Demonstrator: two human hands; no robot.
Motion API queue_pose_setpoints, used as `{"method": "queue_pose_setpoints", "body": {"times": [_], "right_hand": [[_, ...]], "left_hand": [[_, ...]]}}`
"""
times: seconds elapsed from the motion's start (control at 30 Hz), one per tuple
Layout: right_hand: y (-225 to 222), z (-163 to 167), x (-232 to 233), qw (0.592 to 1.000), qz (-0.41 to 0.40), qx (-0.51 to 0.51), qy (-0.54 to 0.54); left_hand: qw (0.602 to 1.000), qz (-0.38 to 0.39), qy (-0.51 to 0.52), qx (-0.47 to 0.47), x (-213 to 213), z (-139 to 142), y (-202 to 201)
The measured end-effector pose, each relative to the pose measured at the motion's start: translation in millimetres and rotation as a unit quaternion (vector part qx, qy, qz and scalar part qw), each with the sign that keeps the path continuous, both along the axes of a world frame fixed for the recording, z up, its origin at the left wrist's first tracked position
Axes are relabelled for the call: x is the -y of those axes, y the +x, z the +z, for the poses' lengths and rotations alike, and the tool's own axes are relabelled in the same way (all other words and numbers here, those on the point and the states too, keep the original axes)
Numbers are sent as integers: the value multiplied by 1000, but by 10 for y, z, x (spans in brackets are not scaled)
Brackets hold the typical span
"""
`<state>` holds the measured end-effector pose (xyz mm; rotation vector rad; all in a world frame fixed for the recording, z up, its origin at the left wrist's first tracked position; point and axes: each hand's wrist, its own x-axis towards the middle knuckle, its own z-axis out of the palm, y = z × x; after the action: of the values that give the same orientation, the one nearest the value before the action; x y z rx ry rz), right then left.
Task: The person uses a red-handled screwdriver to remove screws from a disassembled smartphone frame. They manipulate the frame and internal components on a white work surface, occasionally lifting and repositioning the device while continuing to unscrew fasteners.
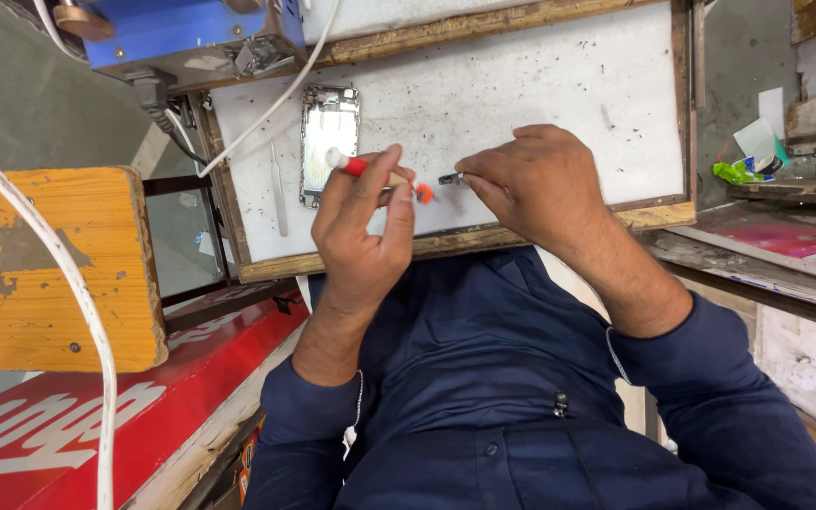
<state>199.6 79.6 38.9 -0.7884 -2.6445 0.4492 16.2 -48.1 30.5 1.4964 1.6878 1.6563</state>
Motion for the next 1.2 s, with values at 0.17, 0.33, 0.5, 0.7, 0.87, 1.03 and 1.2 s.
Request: {"method": "queue_pose_setpoints", "body": {"times": [0.17, 0.33, 0.5, 0.7, 0.87, 1.03, 1.2], "right_hand": [[-10, -29, 14, 1000, -11, -2, 2], [8, -67, 27, 1000, -21, -4, -8], [-5, -65, 30, 1000, -26, -4, -11], [5, -78, 42, 1000, -21, 2, -12], [7, -85, 38, 1000, -21, 7, -11], [3, -89, 28, 1000, -21, 16, -11], [-1, -89, 35, 1000, -21, 4, -15]], "left_hand": [[996, -41, 74, -13, -163, -212, 54], [993, -77, 91, 19, -207, -334, 111], [995, -56, 84, -20, -270, -318, 134], [994, -52, 91, -34, -281, -299, 133], [994, -52, 81, -47, -289, -285, 126], [993, -48, 83, -61, -287, -285, 117], [993, -56, 82, -64, -288, -307, 105]]}}
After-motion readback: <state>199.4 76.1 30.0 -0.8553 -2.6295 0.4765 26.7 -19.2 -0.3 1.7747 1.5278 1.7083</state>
